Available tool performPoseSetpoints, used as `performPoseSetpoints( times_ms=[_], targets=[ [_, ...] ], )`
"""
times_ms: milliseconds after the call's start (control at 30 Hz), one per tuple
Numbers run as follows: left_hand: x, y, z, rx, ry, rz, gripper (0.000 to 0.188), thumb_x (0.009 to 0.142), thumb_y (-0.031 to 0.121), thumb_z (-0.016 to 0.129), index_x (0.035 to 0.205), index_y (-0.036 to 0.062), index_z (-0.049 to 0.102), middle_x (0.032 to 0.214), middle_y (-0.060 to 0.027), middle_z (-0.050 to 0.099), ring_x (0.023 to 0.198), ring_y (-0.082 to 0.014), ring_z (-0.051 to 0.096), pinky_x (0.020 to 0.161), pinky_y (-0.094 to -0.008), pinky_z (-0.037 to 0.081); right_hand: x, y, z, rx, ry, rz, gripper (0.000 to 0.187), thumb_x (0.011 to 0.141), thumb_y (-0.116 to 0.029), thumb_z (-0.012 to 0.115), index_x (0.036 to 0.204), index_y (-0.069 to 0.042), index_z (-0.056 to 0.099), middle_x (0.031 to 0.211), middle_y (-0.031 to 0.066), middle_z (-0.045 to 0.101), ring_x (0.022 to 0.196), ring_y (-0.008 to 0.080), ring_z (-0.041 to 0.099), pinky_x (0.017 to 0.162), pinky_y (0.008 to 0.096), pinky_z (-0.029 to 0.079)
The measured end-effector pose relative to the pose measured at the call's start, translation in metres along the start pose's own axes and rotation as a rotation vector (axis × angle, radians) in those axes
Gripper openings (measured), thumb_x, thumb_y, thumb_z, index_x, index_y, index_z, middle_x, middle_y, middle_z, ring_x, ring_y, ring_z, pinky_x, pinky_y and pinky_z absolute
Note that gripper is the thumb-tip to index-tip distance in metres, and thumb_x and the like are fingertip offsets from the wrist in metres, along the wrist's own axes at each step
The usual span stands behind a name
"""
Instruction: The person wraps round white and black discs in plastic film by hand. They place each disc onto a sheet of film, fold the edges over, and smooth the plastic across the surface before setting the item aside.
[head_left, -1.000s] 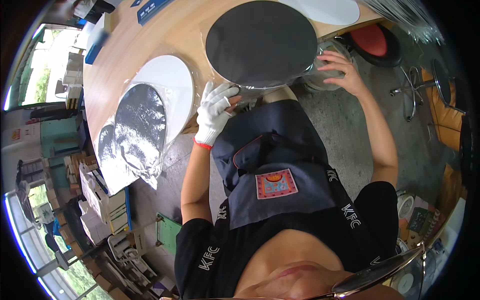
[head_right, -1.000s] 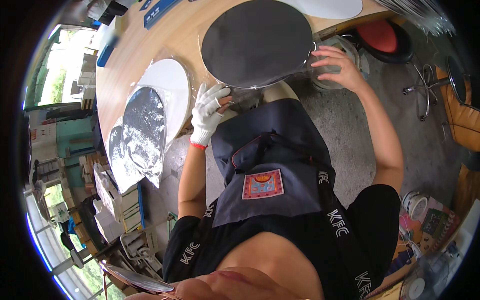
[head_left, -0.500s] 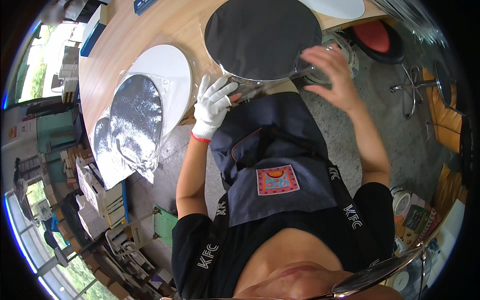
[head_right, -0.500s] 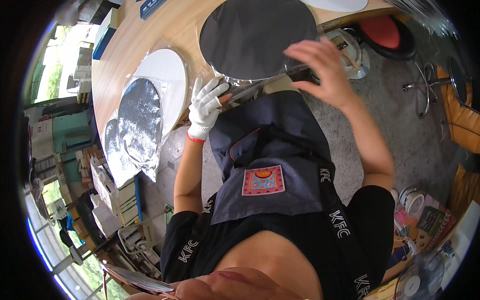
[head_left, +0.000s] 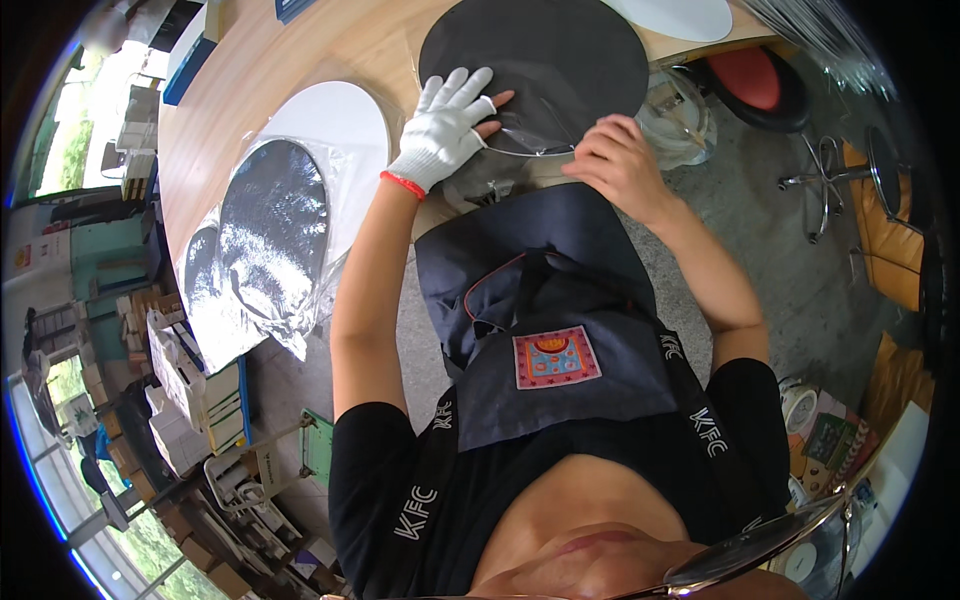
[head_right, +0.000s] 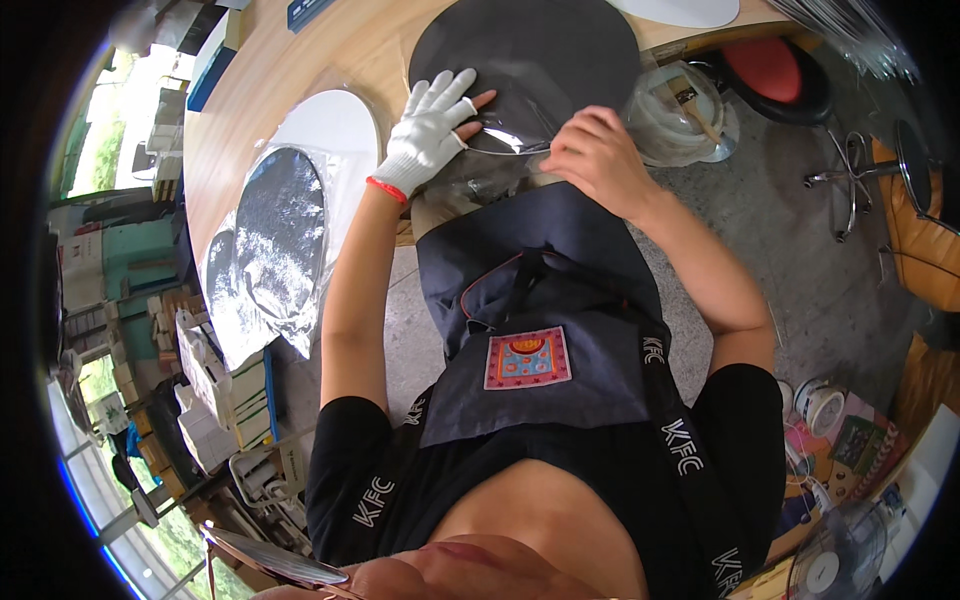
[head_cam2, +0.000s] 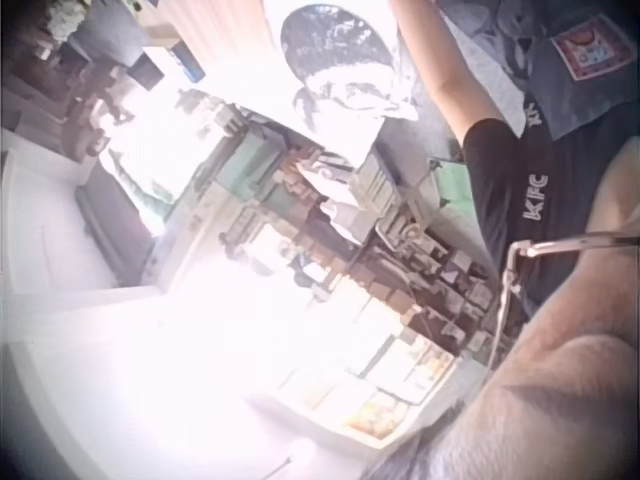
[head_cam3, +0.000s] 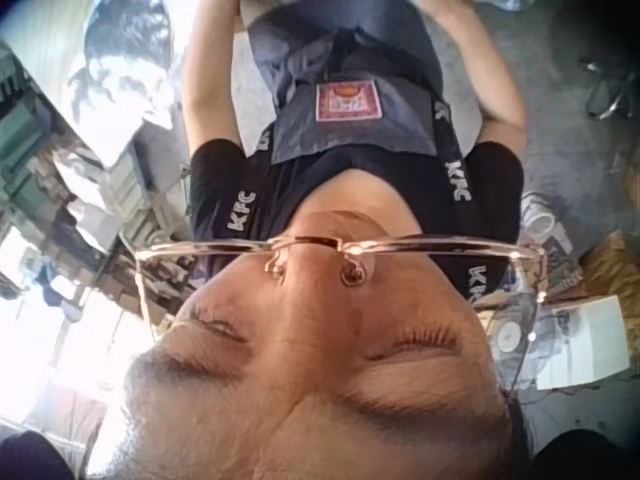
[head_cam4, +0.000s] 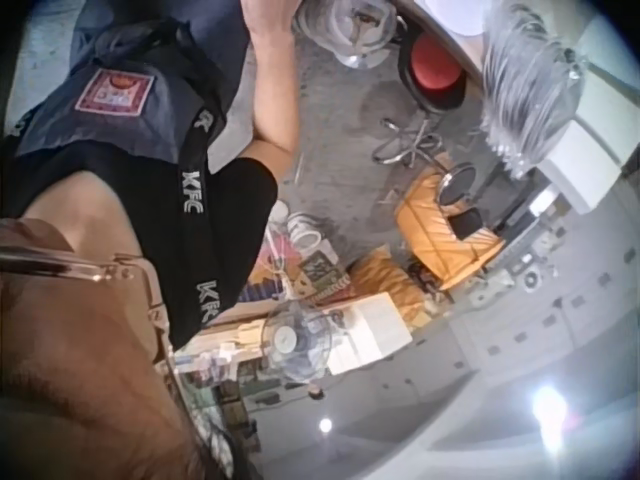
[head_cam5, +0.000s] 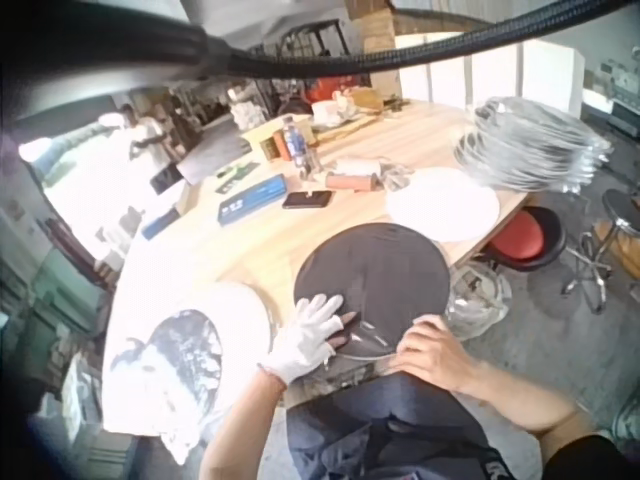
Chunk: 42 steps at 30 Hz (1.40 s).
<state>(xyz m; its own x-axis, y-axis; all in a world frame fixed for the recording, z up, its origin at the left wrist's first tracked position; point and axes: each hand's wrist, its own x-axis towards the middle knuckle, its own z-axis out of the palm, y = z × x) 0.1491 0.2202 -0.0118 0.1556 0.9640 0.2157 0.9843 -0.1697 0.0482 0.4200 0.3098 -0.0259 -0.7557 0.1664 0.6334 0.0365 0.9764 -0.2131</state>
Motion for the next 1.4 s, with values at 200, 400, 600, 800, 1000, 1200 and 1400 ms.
performPoseSetpoints(
  times_ms=[200, 400, 600, 800, 1000, 1200, 1400],
  targets=[
    [0.003, 0.000, 0.005, -0.021, -0.014, -0.023, 0.042, 0.096, 0.034, 0.053, 0.138, 0.0299, 0.054, 0.151, -0.0074, 0.040, 0.139, -0.0327, 0.034, 0.116, -0.0465, 0.023, -0.022, -0.021, 0.002, -0.081, 0.260, -0.007, 0.032, 0.072, -0.021, 0.079, 0.103, -0.020, 0.071, 0.101, -0.0051, 0.062, 0.095, 0.0145, 0.057, 0.091, 0.0360, 0.040],
    [0.000, 0.000, 0.006, -0.008, 0.007, -0.012, 0.042, 0.096, 0.036, 0.053, 0.137, 0.0305, 0.055, 0.150, -0.0068, 0.042, 0.138, -0.0329, 0.035, 0.115, -0.0468, 0.024, 0.025, -0.065, 0.030, -0.004, -0.033, 0.163, 0.032, 0.075, -0.032, 0.077, 0.101, -0.016, 0.068, 0.099, -0.0035, 0.062, 0.099, 0.0164, 0.055, 0.096, 0.0391, 0.037],
    [-0.001, 0.001, 0.005, -0.028, 0.039, 0.002, 0.042, 0.095, 0.036, 0.054, 0.136, 0.0295, 0.056, 0.148, -0.0073, 0.043, 0.136, -0.0335, 0.037, 0.114, -0.0469, 0.026, 0.011, -0.069, 0.065, 0.049, 0.168, 0.052, 0.007, 0.075, -0.017, 0.073, 0.082, -0.016, 0.071, 0.084, -0.0078, 0.061, 0.090, 0.0127, 0.057, 0.092, 0.0353, 0.037],
    [-0.002, 0.000, 0.011, -0.002, 0.059, -0.006, 0.041, 0.093, 0.039, 0.056, 0.132, 0.0283, 0.057, 0.148, -0.0074, 0.044, 0.135, -0.0329, 0.039, 0.114, -0.0471, 0.026, 0.010, -0.073, 0.047, 0.039, 0.306, -0.058, 0.026, 0.075, -0.029, 0.076, 0.099, -0.021, 0.070, 0.096, -0.0077, 0.059, 0.090, 0.0117, 0.056, 0.093, 0.0352, 0.035],
    [-0.001, -0.002, 0.013, 0.034, 0.026, -0.016, 0.045, 0.094, 0.040, 0.054, 0.139, 0.0336, 0.052, 0.150, -0.0061, 0.041, 0.137, -0.0317, 0.037, 0.115, -0.0475, 0.025, 0.032, -0.081, 0.067, 0.030, 0.043, 0.189, 0.029, 0.070, -0.030, 0.081, 0.093, -0.018, 0.068, 0.096, -0.0048, 0.060, 0.096, 0.0164, 0.055, 0.094, 0.0393, 0.034],
    [0.000, 0.000, 0.011, 0.036, 0.009, -0.021, 0.046, 0.094, 0.041, 0.054, 0.139, 0.0335, 0.052, 0.150, -0.0052, 0.040, 0.139, -0.0313, 0.035, 0.116, -0.0464, 0.024, 0.012, -0.083, 0.090, 0.081, 0.164, -0.075, 0.018, 0.069, -0.019, 0.079, 0.084, -0.020, 0.070, 0.093, -0.0067, 0.061, 0.094, 0.0123, 0.057, 0.093, 0.0381, 0.038],
    [-0.005, 0.001, 0.004, -0.073, 0.124, 0.043, 0.045, 0.089, 0.031, 0.062, 0.132, 0.0204, 0.059, 0.140, -0.0066, 0.051, 0.129, -0.0299, 0.044, 0.112, -0.0450, 0.030, 0.011, -0.072, 0.035, 0.104, 0.207, -0.114, 0.043, 0.076, -0.033, 0.077, 0.117, -0.028, 0.062, 0.111, -0.0080, 0.061, 0.107, 0.0117, 0.057, 0.106, 0.0401, 0.033]
  ],
)
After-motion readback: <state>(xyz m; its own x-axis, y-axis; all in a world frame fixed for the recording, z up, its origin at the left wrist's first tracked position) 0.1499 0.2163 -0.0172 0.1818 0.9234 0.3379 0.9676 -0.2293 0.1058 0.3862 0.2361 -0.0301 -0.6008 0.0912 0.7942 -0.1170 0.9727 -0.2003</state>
